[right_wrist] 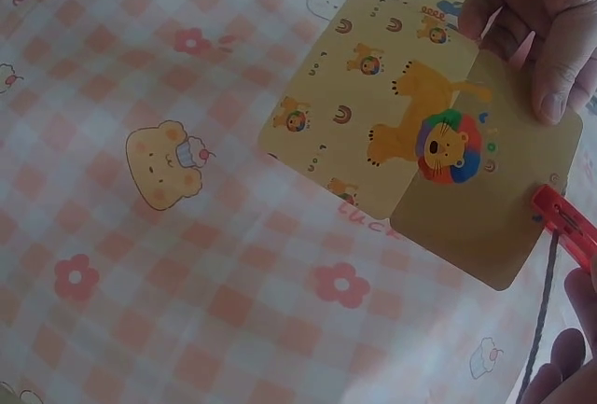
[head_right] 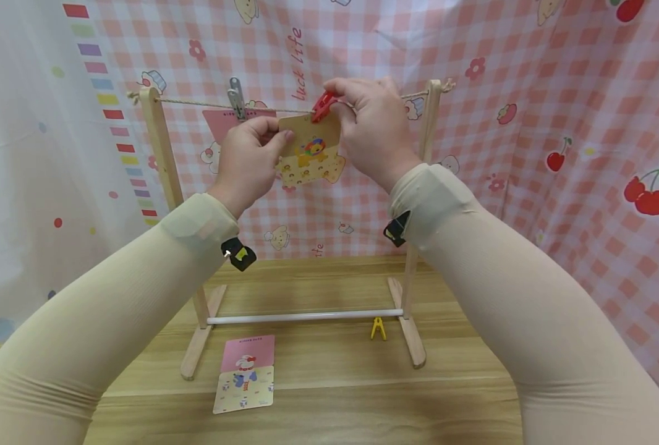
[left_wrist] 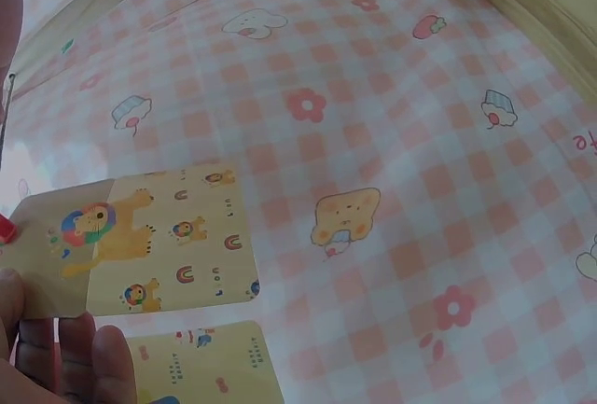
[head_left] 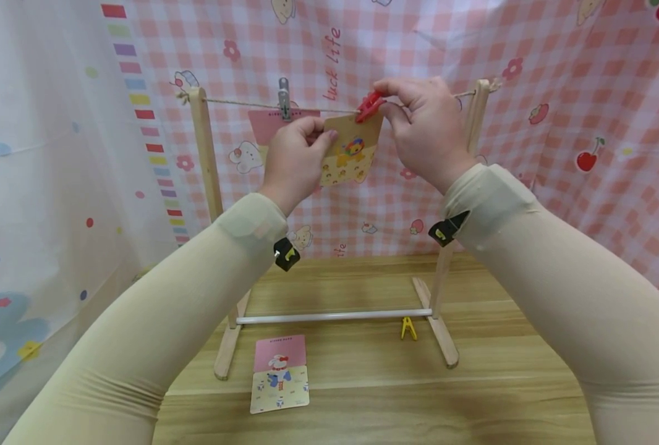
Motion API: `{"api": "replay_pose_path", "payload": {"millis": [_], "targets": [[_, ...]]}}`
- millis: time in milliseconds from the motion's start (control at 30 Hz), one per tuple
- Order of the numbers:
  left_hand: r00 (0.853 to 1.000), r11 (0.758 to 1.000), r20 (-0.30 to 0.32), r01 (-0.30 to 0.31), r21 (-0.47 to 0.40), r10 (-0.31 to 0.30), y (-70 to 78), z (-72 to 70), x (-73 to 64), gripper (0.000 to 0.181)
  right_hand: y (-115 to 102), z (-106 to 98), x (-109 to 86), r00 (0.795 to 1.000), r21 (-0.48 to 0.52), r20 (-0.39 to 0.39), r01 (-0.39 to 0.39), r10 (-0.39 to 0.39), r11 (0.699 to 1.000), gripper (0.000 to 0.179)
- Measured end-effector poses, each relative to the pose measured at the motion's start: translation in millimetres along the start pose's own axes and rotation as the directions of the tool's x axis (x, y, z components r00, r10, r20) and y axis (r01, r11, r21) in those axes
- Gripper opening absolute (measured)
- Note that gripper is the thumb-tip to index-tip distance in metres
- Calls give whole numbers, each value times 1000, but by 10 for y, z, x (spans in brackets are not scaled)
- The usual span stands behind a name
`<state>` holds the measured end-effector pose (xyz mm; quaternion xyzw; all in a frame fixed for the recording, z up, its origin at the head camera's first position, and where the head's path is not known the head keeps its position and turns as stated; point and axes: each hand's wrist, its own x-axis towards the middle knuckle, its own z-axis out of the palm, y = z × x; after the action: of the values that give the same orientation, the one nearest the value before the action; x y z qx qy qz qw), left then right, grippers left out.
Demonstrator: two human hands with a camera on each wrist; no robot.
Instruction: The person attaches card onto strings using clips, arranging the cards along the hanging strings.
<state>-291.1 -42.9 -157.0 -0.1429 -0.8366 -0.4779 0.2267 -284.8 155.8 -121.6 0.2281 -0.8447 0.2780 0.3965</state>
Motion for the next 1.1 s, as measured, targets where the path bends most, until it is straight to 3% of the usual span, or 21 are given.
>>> {"api": "replay_pose_path", "payload": {"millis": [500,1100], "targets": [[1000,1000,0,-4,31,4,-22,25,-4,21,7,30,-22,1000,-1,25,-4,4,1000,28],[1000,999,16,-13,48,13,-97,47,-23,22,15,54,-29,996,-50,68,63,-59,997,29]]}}
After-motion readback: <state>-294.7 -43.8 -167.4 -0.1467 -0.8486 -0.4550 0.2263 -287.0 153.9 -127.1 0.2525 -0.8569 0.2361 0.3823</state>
